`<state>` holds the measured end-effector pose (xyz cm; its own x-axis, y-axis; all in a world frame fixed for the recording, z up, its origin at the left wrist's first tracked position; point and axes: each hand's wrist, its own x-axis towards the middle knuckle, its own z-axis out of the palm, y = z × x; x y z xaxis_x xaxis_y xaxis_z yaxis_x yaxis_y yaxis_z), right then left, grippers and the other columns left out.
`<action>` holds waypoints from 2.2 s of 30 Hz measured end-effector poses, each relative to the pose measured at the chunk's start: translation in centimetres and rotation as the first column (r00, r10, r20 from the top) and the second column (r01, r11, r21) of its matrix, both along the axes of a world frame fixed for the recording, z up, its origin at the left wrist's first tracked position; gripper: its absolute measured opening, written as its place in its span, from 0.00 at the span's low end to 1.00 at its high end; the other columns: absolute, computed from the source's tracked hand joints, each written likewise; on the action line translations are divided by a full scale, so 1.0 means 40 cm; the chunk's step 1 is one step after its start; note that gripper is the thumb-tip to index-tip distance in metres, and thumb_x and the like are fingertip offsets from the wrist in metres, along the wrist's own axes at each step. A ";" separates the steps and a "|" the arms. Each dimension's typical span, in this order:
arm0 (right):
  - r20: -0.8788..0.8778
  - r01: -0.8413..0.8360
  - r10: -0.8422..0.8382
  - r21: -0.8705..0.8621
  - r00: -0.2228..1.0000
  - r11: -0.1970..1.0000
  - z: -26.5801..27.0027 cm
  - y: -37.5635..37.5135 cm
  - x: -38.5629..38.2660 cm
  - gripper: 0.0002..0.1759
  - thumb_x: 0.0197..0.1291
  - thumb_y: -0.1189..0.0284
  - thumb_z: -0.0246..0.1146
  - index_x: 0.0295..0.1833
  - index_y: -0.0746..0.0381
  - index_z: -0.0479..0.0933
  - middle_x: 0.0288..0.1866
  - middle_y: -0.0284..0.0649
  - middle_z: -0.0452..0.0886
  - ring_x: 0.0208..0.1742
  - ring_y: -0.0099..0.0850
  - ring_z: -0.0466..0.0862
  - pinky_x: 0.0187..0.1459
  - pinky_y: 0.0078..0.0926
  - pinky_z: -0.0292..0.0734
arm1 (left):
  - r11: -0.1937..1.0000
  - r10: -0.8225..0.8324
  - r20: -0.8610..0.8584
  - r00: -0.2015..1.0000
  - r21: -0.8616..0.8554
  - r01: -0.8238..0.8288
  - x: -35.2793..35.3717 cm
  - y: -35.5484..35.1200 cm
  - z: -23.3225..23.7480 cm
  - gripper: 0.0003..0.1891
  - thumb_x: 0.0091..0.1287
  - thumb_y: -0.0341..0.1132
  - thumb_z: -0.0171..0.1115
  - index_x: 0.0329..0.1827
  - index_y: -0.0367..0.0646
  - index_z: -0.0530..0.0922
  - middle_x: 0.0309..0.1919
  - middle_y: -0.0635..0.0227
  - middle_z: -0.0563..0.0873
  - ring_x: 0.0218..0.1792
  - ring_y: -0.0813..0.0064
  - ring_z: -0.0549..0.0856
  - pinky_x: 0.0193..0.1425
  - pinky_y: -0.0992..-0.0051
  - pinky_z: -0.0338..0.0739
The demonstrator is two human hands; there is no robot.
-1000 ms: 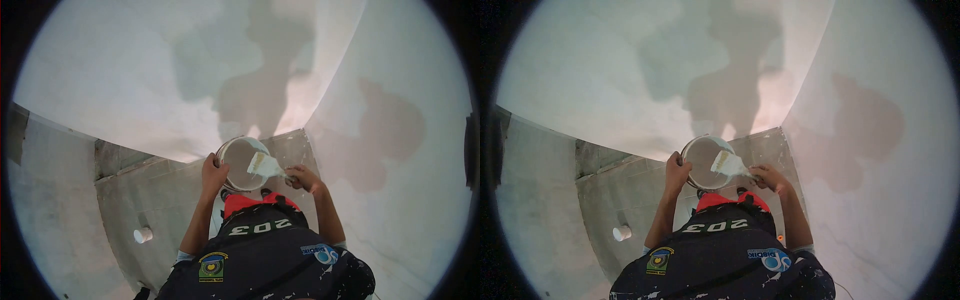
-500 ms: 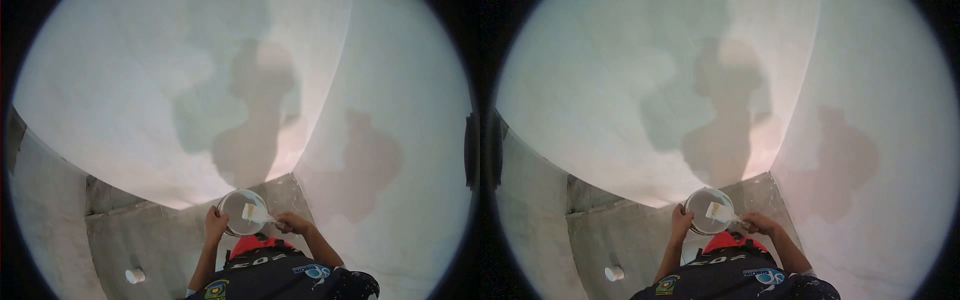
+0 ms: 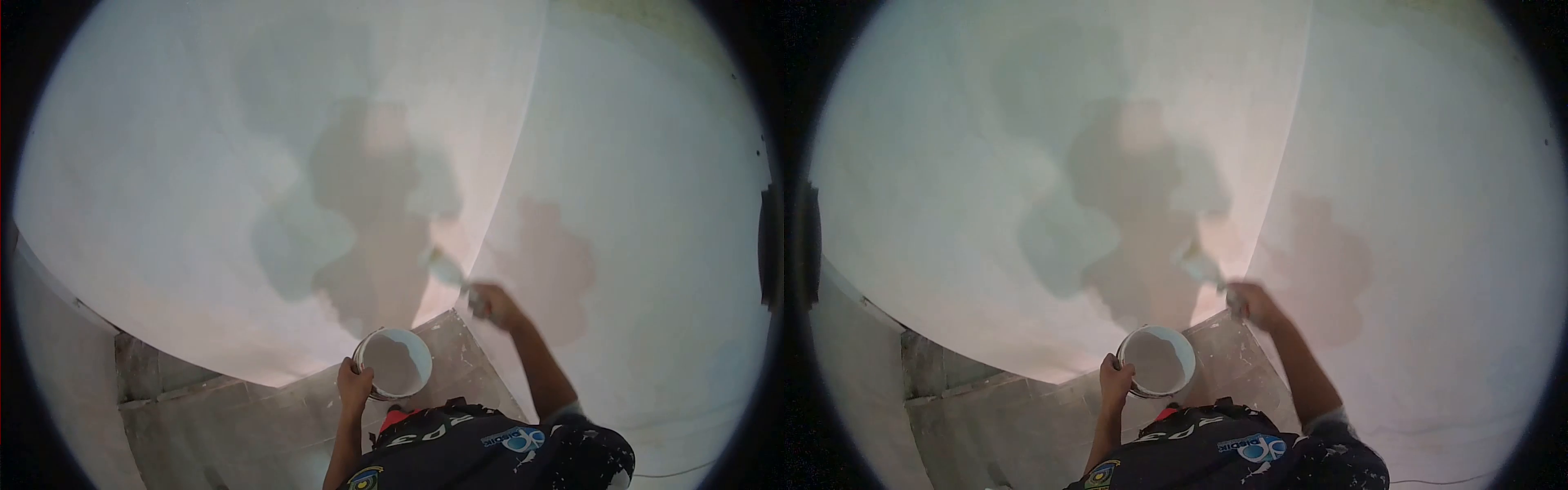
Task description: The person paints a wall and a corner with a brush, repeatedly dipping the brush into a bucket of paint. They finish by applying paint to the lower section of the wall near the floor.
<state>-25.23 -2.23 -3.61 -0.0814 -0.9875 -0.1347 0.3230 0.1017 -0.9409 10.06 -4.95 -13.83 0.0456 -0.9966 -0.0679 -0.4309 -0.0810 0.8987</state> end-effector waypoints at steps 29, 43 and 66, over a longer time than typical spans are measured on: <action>-0.434 0.128 -0.328 -0.428 0.839 0.895 0.856 -0.275 -0.381 0.15 0.68 0.62 0.57 0.40 0.65 0.77 0.23 0.30 0.71 0.16 0.18 0.61 0.16 0.19 0.57 | 0.998 -0.056 0.163 0.985 -0.018 0.060 0.036 -0.054 -0.111 0.14 0.45 0.36 0.63 0.28 0.36 0.70 0.21 0.58 0.75 0.23 0.60 0.75 0.31 0.63 0.71; -0.419 0.222 -0.048 0.378 0.907 0.899 0.192 -0.330 -0.372 0.16 0.70 0.67 0.51 0.44 0.68 0.79 0.19 0.28 0.69 0.12 0.16 0.59 0.12 0.17 0.52 | 0.990 -0.118 0.124 0.985 0.094 0.106 0.032 -0.079 -0.139 0.13 0.43 0.31 0.64 0.25 0.37 0.68 0.19 0.65 0.71 0.21 0.72 0.72 0.26 0.68 0.69; -0.633 0.275 -0.062 0.244 0.771 0.930 0.384 -0.388 -0.630 0.17 0.70 0.60 0.54 0.36 0.62 0.77 0.19 0.31 0.69 0.12 0.19 0.62 0.11 0.21 0.57 | 0.994 0.064 0.096 0.993 0.079 -0.072 -0.048 -0.029 -0.187 0.13 0.44 0.33 0.63 0.26 0.36 0.70 0.21 0.61 0.74 0.23 0.65 0.73 0.30 0.64 0.69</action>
